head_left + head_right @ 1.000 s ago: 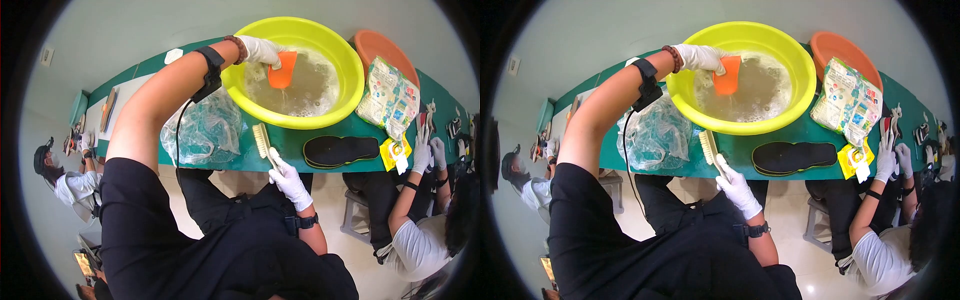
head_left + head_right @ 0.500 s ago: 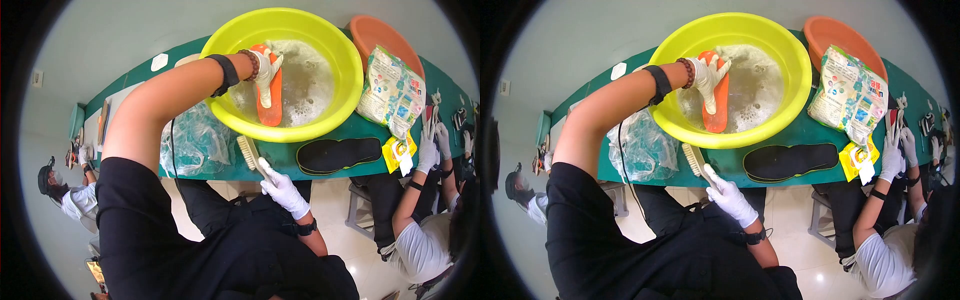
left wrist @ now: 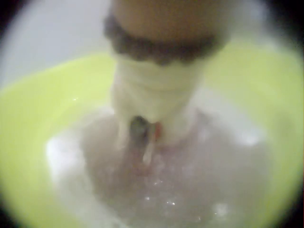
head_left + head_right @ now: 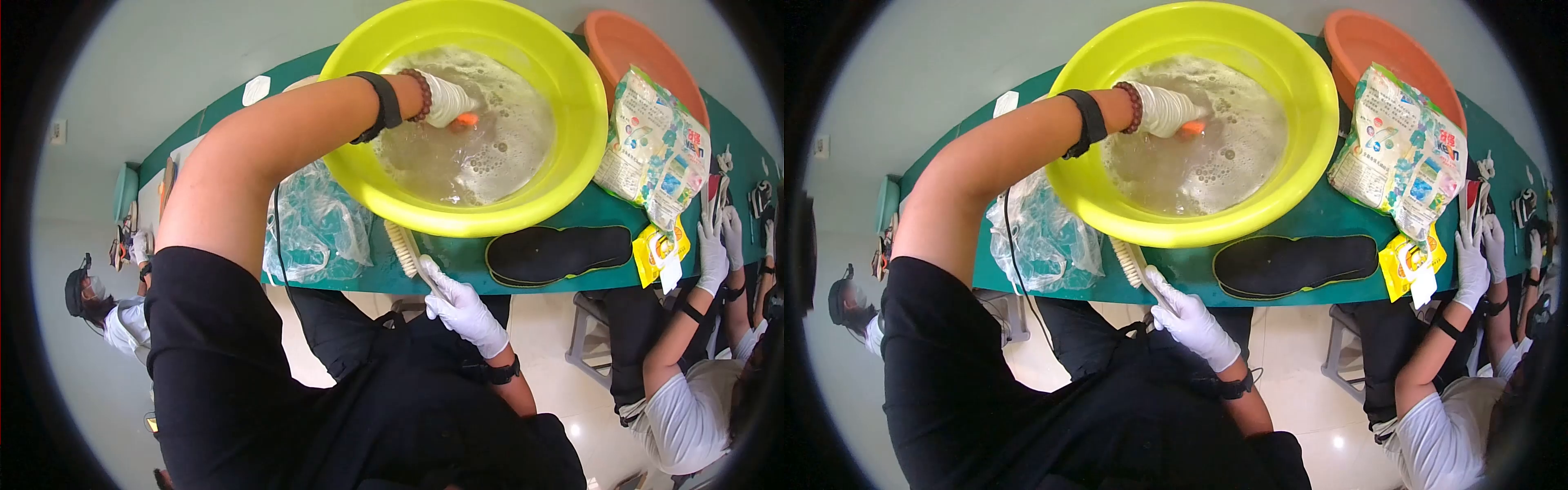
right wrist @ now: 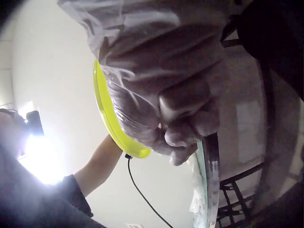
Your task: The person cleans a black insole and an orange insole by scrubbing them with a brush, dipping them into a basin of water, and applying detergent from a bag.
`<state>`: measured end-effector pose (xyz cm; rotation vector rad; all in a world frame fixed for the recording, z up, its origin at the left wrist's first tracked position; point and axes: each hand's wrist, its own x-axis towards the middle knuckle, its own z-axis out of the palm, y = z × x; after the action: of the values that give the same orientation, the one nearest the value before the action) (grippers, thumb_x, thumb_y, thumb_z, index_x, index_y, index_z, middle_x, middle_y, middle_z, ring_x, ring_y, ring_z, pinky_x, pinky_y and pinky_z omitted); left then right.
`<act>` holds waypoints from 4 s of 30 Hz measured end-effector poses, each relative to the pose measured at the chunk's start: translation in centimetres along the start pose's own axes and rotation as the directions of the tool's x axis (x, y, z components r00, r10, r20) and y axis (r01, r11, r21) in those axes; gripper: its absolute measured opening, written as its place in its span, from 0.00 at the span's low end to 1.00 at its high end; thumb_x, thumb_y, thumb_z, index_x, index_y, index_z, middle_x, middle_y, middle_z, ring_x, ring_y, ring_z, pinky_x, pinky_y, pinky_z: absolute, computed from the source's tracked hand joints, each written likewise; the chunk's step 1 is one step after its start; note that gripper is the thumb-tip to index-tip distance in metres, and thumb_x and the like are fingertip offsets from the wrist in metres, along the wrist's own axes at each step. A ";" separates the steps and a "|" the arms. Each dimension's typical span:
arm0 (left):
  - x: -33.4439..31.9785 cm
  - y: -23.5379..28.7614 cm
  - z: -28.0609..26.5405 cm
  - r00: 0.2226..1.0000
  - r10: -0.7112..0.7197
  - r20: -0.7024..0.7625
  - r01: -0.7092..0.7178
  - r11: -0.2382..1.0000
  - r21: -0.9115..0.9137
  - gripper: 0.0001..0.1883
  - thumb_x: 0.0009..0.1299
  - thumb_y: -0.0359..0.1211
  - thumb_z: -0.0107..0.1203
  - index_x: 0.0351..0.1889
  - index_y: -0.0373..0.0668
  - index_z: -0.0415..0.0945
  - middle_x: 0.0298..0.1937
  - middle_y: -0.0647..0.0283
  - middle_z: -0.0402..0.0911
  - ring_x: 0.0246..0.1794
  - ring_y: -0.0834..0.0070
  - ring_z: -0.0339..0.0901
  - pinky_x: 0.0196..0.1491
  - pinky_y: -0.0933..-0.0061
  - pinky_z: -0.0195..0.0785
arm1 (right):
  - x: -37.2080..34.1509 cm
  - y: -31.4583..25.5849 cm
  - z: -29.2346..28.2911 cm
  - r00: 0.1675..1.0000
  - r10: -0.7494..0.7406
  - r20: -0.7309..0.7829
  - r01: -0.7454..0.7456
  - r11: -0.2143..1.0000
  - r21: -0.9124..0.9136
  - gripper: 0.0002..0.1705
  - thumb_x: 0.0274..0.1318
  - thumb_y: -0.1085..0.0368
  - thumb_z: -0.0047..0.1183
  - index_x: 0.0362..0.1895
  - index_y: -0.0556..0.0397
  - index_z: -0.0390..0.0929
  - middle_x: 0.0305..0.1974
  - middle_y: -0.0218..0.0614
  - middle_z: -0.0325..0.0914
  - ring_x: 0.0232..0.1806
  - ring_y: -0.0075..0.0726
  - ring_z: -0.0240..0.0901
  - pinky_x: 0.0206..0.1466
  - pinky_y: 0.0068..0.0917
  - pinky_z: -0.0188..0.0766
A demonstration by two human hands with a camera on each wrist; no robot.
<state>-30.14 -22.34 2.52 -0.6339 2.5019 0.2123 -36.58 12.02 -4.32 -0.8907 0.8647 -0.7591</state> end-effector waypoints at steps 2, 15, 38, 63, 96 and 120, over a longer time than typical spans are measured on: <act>-0.9 -0.9 -0.5 0.989 0.102 -0.103 -0.101 0.995 0.015 0.14 0.66 0.28 0.51 0.49 0.42 0.73 0.48 0.48 0.80 0.42 0.51 0.80 0.45 0.55 0.72 | 0.0 -0.1 0.1 1.000 -0.006 -0.013 0.006 1.000 -0.015 0.37 0.64 0.76 0.45 0.76 0.50 0.52 0.43 0.24 0.73 0.30 0.18 0.64 0.40 0.19 0.71; -11.6 -0.2 -5.5 0.879 -0.244 -0.410 0.144 0.955 -0.258 0.09 0.62 0.28 0.48 0.35 0.49 0.78 0.32 0.60 0.82 0.35 0.59 0.79 0.39 0.63 0.71 | -0.5 0.9 1.5 0.990 -0.018 -0.140 0.004 0.995 -0.103 0.39 0.63 0.68 0.48 0.77 0.43 0.52 0.25 0.22 0.70 0.20 0.13 0.56 0.25 0.14 0.60; -19.8 1.6 -3.1 0.802 -0.464 -0.376 -0.049 0.576 -0.816 0.22 0.52 0.26 0.71 0.41 0.44 0.71 0.40 0.66 0.76 0.39 0.74 0.77 0.43 0.75 0.75 | 0.1 2.4 2.2 0.978 -0.109 -0.176 0.111 0.994 0.001 0.39 0.62 0.75 0.47 0.76 0.54 0.51 0.66 0.28 0.65 0.28 0.13 0.64 0.24 0.12 0.61; -19.7 0.5 -1.3 0.799 -0.479 -0.362 0.336 0.857 -0.391 0.10 0.61 0.27 0.61 0.41 0.43 0.83 0.33 0.57 0.84 0.36 0.64 0.82 0.43 0.67 0.75 | 0.1 2.0 2.6 0.970 -0.120 -0.210 0.114 0.993 -0.039 0.38 0.62 0.78 0.46 0.76 0.57 0.51 0.65 0.28 0.66 0.30 0.17 0.63 0.35 0.16 0.67; -18.4 6.6 -2.6 0.392 -0.700 -0.596 -0.363 0.477 -0.800 0.24 0.73 0.48 0.43 0.44 0.35 0.78 0.38 0.48 0.82 0.43 0.54 0.80 0.47 0.61 0.71 | 9.9 -22.2 2.5 0.720 -0.459 -0.521 0.392 0.888 -0.240 0.27 0.67 0.40 0.44 0.44 0.53 0.74 0.21 0.24 0.67 0.12 0.18 0.59 0.13 0.20 0.55; -11.4 8.2 -1.1 0.577 -0.676 -0.459 -0.346 0.307 -0.887 0.34 0.75 0.55 0.38 0.46 0.29 0.78 0.40 0.40 0.82 0.48 0.48 0.79 0.52 0.56 0.68 | 11.8 -20.3 -1.6 0.523 -0.638 -0.565 0.233 0.744 -0.626 0.25 0.66 0.52 0.50 0.40 0.65 0.81 0.29 0.43 0.82 0.33 0.34 0.78 0.38 0.33 0.72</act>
<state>-26.16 -10.97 9.75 -1.9203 2.7897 1.8636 -36.67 -7.06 9.37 -1.3017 1.6657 -1.4971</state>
